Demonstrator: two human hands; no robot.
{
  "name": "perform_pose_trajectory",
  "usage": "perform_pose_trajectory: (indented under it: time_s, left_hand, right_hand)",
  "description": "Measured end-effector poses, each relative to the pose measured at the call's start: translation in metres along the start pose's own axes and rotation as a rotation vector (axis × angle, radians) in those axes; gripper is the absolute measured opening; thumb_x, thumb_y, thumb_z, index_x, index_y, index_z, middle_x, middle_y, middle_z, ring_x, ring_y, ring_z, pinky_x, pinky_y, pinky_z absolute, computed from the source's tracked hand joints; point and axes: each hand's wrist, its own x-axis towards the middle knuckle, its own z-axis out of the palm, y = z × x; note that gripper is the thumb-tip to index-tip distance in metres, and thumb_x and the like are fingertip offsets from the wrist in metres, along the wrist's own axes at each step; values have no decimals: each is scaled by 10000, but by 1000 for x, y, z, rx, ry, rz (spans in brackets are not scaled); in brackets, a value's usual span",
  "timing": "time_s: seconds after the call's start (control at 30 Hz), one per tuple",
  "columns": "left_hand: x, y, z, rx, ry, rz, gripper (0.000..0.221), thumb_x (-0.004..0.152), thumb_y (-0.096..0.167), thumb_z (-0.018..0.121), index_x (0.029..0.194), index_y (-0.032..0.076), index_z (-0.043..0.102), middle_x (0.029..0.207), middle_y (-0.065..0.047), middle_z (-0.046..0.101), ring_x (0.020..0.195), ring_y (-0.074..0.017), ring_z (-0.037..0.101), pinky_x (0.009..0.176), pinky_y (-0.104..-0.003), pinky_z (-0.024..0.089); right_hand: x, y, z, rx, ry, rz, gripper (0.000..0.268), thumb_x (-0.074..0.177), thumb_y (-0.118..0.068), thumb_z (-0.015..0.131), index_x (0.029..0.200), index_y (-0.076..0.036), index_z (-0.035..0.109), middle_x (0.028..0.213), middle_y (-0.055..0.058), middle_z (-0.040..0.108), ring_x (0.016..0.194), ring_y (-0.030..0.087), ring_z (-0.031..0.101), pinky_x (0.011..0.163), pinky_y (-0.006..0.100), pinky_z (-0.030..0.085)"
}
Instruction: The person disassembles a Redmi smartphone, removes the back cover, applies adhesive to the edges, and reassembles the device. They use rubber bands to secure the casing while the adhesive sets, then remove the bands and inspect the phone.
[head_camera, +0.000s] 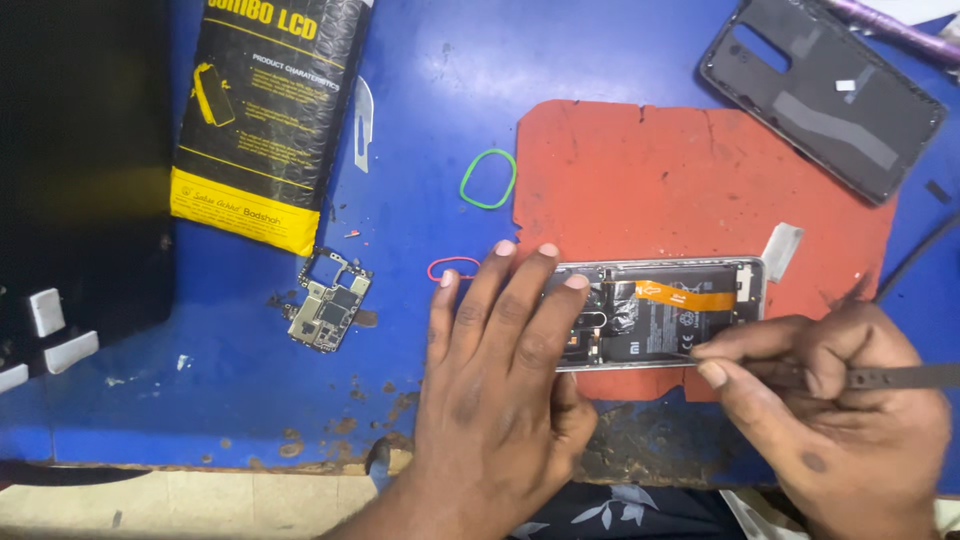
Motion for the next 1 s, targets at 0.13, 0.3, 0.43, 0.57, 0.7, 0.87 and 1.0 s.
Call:
perform_pose_trajectory:
  time_s: [0.13, 0.3, 0.43, 0.57, 0.7, 0.87, 1.0]
  left_hand:
    - [0, 0, -1, -13, 14, 9, 757, 777, 96, 653, 1487, 74, 391, 1541, -197, 439, 1477, -429, 406, 1202, -675, 250]
    - [0, 0, -2, 5, 24, 11, 759, 761, 85, 653, 1477, 63, 404, 1532, -192, 444, 1473, -425, 417, 1204, -664, 259]
    - [0, 2, -2, 23, 31, 17, 752, 764, 81, 654, 1475, 55, 411, 1533, -193, 443, 1475, -420, 416, 1209, -666, 254]
    - [-1, 2, -1, 24, 30, 16, 754, 758, 76, 650, 1474, 51, 413, 1525, -197, 444, 1472, -421, 409, 1209, -672, 242]
    - [-1, 2, 0, 16, 34, 17, 746, 763, 76, 648, 1471, 52, 415, 1526, -195, 443, 1475, -420, 408, 1212, -668, 241]
    - [-1, 2, -1, 9, 32, 15, 744, 768, 79, 648, 1474, 57, 411, 1530, -194, 442, 1484, -420, 404, 1219, -668, 239]
    - [-1, 1, -2, -4, 32, 20, 748, 768, 85, 648, 1476, 53, 407, 1522, -197, 445, 1480, -423, 402, 1210, -668, 242]
  right_hand:
    - [-3, -4, 7, 49, 35, 37, 363, 883, 155, 639, 911, -65, 351, 1002, 300, 719, 966, 223, 748, 761, 288, 627]
    - [-5, -6, 9, -38, 32, -7, 368, 865, 156, 642, 895, -60, 346, 992, 305, 712, 987, 247, 750, 800, 317, 646]
    - [-5, -8, 9, -69, 4, -37, 371, 869, 154, 647, 890, -64, 347, 995, 307, 715, 1021, 259, 752, 858, 335, 654]
    - [-6, -7, 10, -73, 1, -50, 381, 864, 153, 653, 896, -67, 343, 994, 302, 716, 1031, 261, 756, 869, 343, 661]
    - [-8, -6, 13, -29, -9, -85, 394, 848, 149, 657, 930, -72, 341, 1001, 285, 713, 1028, 252, 753, 877, 338, 647]
    - [-8, -6, 14, -68, -24, -83, 401, 844, 145, 672, 913, -78, 346, 1005, 274, 726, 1023, 249, 751, 889, 342, 641]
    - [-7, -6, 15, -90, -21, -72, 397, 850, 140, 673, 901, -81, 347, 999, 267, 722, 1037, 246, 748, 904, 342, 639]
